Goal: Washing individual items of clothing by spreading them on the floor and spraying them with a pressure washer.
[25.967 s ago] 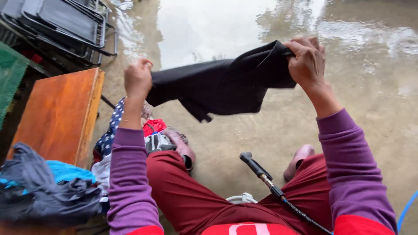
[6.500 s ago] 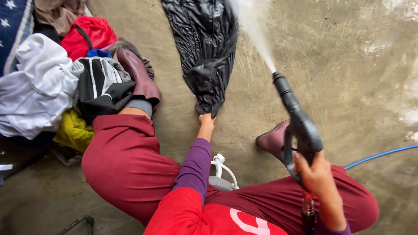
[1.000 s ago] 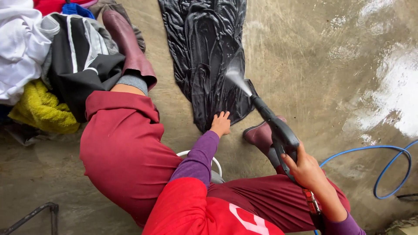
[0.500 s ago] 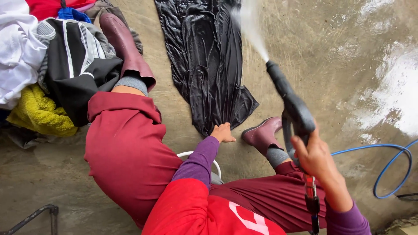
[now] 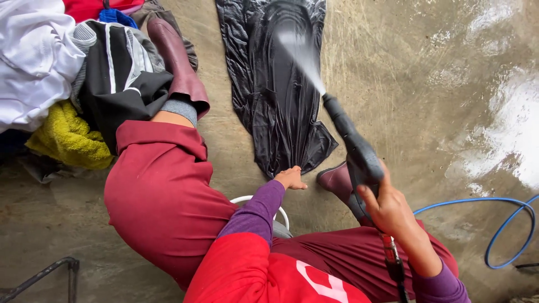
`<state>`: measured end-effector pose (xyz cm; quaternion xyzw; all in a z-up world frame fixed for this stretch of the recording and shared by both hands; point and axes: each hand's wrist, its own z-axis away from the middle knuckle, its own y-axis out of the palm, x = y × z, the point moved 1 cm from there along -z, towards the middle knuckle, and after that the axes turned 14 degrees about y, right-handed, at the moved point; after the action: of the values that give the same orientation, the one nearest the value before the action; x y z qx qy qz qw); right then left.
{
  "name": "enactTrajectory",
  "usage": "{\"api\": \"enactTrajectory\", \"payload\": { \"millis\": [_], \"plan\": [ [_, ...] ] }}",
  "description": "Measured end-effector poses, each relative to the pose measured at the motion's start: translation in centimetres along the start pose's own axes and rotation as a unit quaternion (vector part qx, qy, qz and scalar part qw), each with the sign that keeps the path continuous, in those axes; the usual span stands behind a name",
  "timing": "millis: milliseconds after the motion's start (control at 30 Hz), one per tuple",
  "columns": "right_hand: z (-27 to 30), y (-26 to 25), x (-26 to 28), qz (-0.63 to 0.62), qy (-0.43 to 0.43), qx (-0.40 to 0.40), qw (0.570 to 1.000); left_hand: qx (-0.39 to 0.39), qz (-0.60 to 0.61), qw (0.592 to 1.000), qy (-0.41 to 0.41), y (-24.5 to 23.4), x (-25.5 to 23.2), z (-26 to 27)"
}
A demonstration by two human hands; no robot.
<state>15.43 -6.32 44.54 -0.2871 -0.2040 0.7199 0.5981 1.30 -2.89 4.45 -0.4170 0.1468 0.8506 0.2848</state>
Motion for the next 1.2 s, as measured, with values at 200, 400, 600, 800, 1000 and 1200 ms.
{"api": "enactTrajectory", "payload": {
  "millis": [200, 400, 600, 800, 1000, 1200],
  "plan": [
    [-0.2, 0.2, 0.7, 0.042, -0.035, 0.033, 0.998, -0.012, -0.011, 1.0, 0.009, 0.8, 1.9, -1.9],
    [-1.4, -1.3, -0.4, 0.004, 0.005, -0.025, 1.0, -0.019, -0.016, 1.0, -0.003, 1.1, 2.8, -2.5],
    [-1.1, -2.9, 0.4, -0.063, 0.005, -0.075, 0.995, -0.076, 0.027, 0.997, 0.012, -2.3, 1.6, -0.6],
    [-0.6, -0.7, -2.1, -0.072, 0.003, -0.069, 0.995, -0.589, -0.167, 0.787, 0.079, -15.6, 1.4, 2.7],
    [-0.4, 1.2, -3.0, -0.033, -0.001, -0.025, 0.999, -0.42, -0.233, 0.876, -0.05, -18.1, 6.7, 3.0],
    [0.8, 3.6, -2.2, 0.02, -0.034, 0.042, 0.998, -0.491, -0.215, 0.843, -0.032, -5.6, 2.2, 3.5]
  ]
}}
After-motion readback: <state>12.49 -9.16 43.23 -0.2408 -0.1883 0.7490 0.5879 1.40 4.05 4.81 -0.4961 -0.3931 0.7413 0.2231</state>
